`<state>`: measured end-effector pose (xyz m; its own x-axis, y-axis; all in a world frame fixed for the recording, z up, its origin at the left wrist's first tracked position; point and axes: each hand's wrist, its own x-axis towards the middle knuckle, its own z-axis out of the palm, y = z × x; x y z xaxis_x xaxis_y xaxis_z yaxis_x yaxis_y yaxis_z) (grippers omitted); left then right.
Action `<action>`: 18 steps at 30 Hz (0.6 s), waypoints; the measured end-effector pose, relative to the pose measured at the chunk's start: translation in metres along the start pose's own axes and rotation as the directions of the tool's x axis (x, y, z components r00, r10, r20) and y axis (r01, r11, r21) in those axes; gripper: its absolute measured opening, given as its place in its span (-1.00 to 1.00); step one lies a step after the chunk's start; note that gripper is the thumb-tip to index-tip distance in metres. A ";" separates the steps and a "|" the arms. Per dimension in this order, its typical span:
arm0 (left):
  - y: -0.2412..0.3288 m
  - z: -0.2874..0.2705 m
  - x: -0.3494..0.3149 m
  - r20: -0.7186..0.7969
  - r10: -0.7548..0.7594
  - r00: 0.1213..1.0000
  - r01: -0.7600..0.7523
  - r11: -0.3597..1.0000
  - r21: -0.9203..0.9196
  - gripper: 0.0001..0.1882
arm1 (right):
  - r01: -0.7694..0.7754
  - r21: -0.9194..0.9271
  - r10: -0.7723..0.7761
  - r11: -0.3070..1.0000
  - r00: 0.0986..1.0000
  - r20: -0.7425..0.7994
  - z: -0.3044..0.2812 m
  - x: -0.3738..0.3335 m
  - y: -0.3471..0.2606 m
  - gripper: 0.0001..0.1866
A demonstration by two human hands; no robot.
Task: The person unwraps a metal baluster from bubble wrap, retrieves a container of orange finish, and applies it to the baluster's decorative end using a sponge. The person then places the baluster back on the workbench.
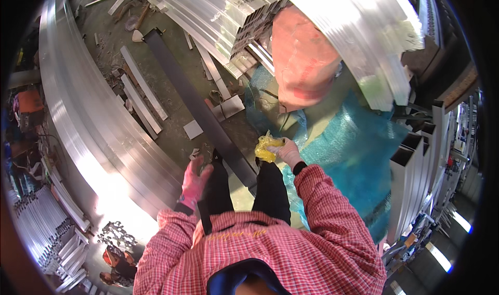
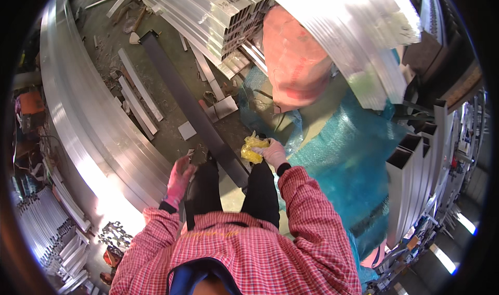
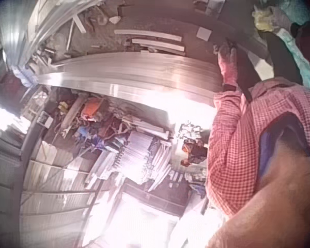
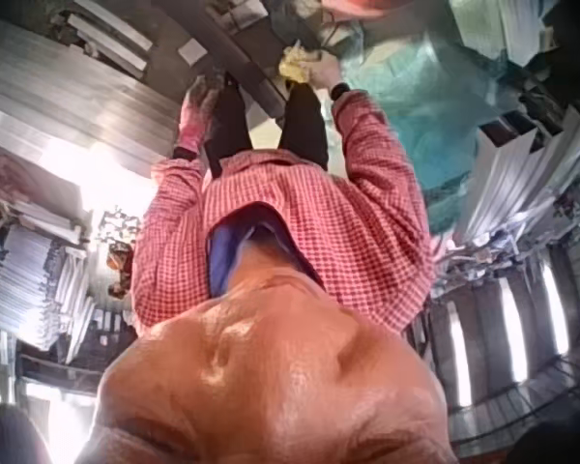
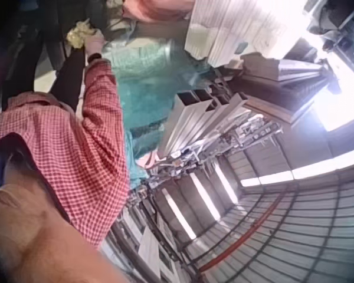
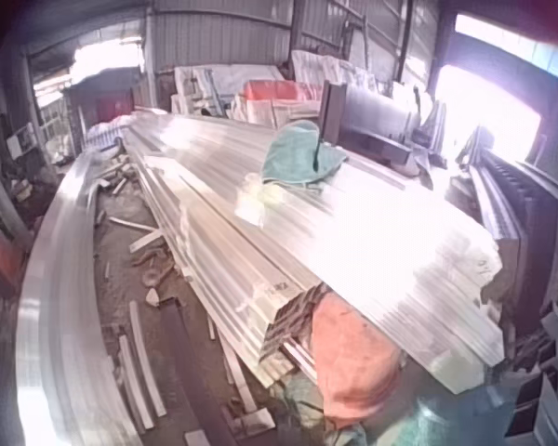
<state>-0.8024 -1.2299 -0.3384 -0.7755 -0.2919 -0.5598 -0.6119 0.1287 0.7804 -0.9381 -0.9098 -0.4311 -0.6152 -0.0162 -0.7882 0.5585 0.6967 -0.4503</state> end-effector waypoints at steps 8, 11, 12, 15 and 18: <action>-0.101 0.050 0.009 0.097 -0.385 0.918 0.145 0.553 0.820 -0.03 | 0.336 -0.714 -0.166 0.614 0.939 0.300 0.070 0.206 -0.012 -0.56; -0.122 0.058 0.024 0.056 -0.345 0.937 0.186 0.628 0.755 -0.10 | 0.257 -0.839 -0.088 0.480 0.965 0.245 0.117 0.297 0.022 -0.75; -0.125 0.056 0.025 0.036 -0.339 0.940 0.205 0.648 0.733 -0.13 | 0.287 -0.860 -0.172 0.421 0.957 0.235 0.131 0.318 0.033 -0.79; -0.135 0.053 0.029 -0.003 -0.293 0.956 0.218 0.704 0.676 -0.21 | 0.341 -0.888 -0.328 0.307 0.914 0.238 0.149 0.367 0.054 -0.83; -0.136 0.056 0.028 -0.058 -0.297 0.953 0.260 0.702 0.663 -0.25 | 0.295 -0.937 -0.197 0.190 0.946 0.258 0.166 0.388 0.035 -0.70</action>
<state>-0.7498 -1.2025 -0.4764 -0.5480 -0.3718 -0.7493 -0.7345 0.6426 0.2183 -1.0649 -1.0113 -0.8220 -0.5487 -0.3376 -0.7648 -0.5965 0.7991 0.0752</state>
